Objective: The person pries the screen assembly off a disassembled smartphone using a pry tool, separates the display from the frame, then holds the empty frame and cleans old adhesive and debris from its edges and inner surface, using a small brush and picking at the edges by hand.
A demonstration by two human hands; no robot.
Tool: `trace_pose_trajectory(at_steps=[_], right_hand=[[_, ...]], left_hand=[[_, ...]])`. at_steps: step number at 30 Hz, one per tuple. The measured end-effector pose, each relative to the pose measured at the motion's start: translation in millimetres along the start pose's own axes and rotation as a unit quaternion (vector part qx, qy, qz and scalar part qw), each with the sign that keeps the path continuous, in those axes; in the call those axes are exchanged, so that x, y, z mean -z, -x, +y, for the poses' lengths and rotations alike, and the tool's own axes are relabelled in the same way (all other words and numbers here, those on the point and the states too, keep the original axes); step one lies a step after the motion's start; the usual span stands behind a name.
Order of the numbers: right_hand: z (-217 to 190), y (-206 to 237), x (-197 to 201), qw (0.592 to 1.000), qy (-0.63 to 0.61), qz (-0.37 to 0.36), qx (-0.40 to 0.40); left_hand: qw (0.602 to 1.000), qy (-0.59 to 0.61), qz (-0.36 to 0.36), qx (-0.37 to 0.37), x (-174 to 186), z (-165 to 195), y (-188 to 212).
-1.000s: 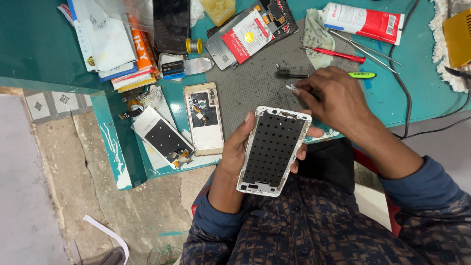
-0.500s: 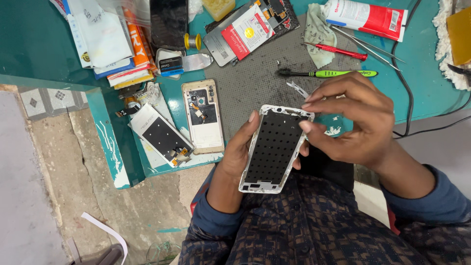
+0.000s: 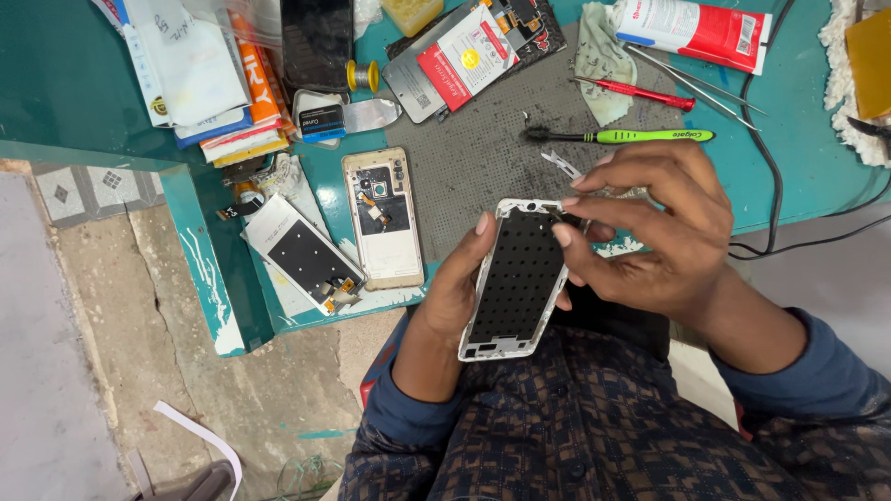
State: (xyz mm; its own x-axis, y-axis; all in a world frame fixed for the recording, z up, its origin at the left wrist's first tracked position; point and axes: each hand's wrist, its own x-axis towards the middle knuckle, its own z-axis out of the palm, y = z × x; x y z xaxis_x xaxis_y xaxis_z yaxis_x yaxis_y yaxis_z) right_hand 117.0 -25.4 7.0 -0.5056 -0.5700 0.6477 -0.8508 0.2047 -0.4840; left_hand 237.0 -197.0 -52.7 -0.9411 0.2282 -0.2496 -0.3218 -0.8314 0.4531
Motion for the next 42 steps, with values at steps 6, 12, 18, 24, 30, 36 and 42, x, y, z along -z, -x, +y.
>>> trace_pose_trajectory(at_steps=[6, 12, 18, 24, 30, 36, 42], right_hand=[[2.5, 0.3, -0.7, 0.999, 0.03, -0.024, 0.036], [6.1, 8.1, -8.6, 0.99, 0.103, -0.045, 0.08], [6.8, 8.6, -10.1, 0.989, 0.11, -0.07, 0.067], [8.8, 8.8, -5.4, 0.998, 0.038, -0.036, -0.015], [33.4, 13.1, -12.7, 0.99, 0.067, -0.04, -0.12], [59.4, 29.0, -34.9, 0.979, 0.103, -0.124, -0.122], [68.1, 34.5, -43.8, 0.98, 0.067, -0.123, -0.142]], left_hand=[[0.999, -0.035, 0.021, -0.014, 5.7, -3.6, -2.6], [0.991, -0.118, 0.029, -0.051, 10.3, -3.3, -3.6], [0.996, -0.07, 0.034, -0.047, 11.7, -3.5, -7.4], [0.997, 0.064, -0.014, -0.036, 4.3, 6.7, -8.6], [0.991, 0.112, -0.068, -0.035, -2.6, 15.8, -5.6], [0.99, 0.106, -0.078, -0.046, 0.0, 14.3, -6.4], [0.989, 0.126, -0.068, -0.046, 3.6, 14.7, -5.2]])
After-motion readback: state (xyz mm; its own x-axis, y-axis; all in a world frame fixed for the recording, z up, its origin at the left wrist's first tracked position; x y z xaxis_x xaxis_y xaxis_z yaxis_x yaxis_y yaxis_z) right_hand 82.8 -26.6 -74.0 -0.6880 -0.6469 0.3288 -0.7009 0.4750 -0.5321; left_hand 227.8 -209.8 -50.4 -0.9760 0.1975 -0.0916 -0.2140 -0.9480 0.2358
